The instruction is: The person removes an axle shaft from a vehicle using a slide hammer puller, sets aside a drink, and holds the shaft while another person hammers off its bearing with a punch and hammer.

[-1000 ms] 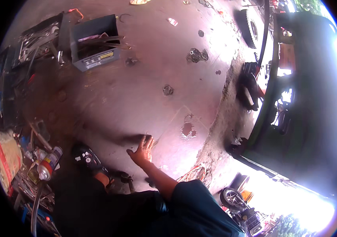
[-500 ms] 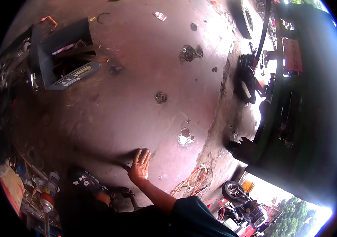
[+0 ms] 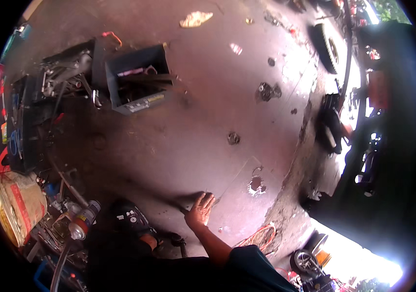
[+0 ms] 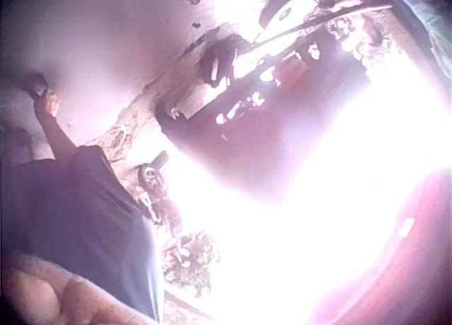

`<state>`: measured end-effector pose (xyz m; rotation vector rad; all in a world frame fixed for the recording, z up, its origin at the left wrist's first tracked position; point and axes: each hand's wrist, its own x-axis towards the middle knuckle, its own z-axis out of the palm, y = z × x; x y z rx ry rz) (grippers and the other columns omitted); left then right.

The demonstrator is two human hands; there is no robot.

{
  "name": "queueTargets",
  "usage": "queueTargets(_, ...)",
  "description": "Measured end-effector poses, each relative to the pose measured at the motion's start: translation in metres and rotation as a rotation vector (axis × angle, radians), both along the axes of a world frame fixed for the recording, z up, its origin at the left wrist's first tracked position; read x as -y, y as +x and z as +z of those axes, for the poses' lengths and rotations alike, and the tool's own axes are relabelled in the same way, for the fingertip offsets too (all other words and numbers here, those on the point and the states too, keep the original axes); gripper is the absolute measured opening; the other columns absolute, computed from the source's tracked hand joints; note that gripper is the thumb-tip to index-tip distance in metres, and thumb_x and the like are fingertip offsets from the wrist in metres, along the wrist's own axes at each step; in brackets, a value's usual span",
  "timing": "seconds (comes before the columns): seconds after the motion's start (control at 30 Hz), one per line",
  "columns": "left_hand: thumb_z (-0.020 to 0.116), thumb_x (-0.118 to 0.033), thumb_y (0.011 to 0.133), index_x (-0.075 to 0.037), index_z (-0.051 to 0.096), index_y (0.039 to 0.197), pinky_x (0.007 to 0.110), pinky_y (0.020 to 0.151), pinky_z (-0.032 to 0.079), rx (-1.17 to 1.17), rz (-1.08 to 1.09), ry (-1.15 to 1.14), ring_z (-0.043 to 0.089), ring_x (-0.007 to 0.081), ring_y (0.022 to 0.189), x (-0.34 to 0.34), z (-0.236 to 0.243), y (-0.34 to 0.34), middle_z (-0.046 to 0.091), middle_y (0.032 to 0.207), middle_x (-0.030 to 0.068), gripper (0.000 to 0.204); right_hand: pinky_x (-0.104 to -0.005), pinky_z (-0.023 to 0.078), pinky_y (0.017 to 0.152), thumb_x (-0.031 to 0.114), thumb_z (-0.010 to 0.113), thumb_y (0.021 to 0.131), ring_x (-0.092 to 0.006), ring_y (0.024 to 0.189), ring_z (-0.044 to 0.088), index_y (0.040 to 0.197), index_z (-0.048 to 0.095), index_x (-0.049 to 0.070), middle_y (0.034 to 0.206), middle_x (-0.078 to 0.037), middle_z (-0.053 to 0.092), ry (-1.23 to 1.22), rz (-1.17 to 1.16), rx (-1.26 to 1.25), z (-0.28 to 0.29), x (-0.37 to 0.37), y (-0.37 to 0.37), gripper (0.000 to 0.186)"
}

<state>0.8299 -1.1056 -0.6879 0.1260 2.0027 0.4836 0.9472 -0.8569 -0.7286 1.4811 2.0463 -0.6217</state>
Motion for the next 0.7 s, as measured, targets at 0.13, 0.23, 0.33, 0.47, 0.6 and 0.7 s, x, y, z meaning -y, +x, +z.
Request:
queueTargets(0.13,0.066,-0.015,0.074,0.0,0.058,0.113,0.036,0.079,0.049,-0.121,0.074,-0.112,0.061,0.0315,0.088,0.08,0.047,-0.004,0.063,0.098,0.0178,0.042,-0.0503,0.011,0.111,0.051,0.074,0.069,-0.049,0.136,0.0,0.142,0.003,-0.007,0.144,-0.037,0.0,0.016,0.027,-0.003,0.001,0.007,-0.003,0.117)
queueTargets(0.23,0.067,-0.015,0.074,-0.001,0.058,0.114,0.036,0.08,0.049,-0.222,0.178,-0.229,0.062,0.032,0.09,0.144,0.097,0.01,0.063,0.099,0.0182,0.043,-0.0512,0.015,0.111,0.054,0.072,0.069,-0.0506,0.135,0.0,0.142,0.003,-0.007,0.144,-0.038,0.001,-0.019,0.053,0.013,0.001,0.004,-0.009,0.118)
queueTargets(0.33,0.067,-0.015,0.073,-0.001,0.058,0.115,0.037,0.081,0.049,-0.294,0.317,-0.343,0.062,0.0326,0.091,0.196,0.158,0.042,0.064,0.1,0.0186,0.044,-0.0532,0.019,0.109,0.057,0.074,0.063,-0.0507,0.136,0.003,0.144,0.004,-0.002,0.144,-0.037,0.002,0.104,0.149,0.044,-0.051,0.009,0.017,0.122)
queueTargets(0.47,0.068,-0.014,0.069,-0.007,0.059,0.112,0.041,0.071,0.049,-0.586,0.211,-0.472,0.062,0.0357,0.081,0.264,0.173,0.095,0.064,0.086,0.0176,0.044,-0.053,0.03,0.104,0.063,0.075,0.058,-0.0456,0.135,0.016,0.145,0.012,0.007,0.145,-0.031,0.015,0.12,0.131,0.042,-0.061,-0.034,0.03,0.121)
queueTargets(0.6,0.068,-0.014,0.071,-0.004,0.059,0.103,0.04,0.064,0.048,-0.839,0.508,-0.244,0.062,0.0317,0.074,0.264,0.24,0.146,0.063,0.081,0.0144,0.034,-0.0402,0.04,0.096,0.045,0.071,0.072,-0.0386,0.114,0.05,0.132,0.04,-0.001,0.127,-0.026,0.049,0.151,0.241,-0.157,-0.014,-0.059,-0.003,0.082)
queueTargets(0.7,0.07,-0.021,0.077,-0.001,0.06,0.103,0.041,0.072,0.049,-0.865,0.692,-0.422,0.063,0.0353,0.086,0.242,0.297,0.171,0.065,0.094,0.0172,0.034,-0.0363,0.04,0.095,0.029,0.065,0.082,-0.031,0.111,0.054,0.128,0.045,-0.003,0.124,-0.02,0.053,-0.064,0.28,-0.541,-0.004,-0.067,-0.046,0.06)
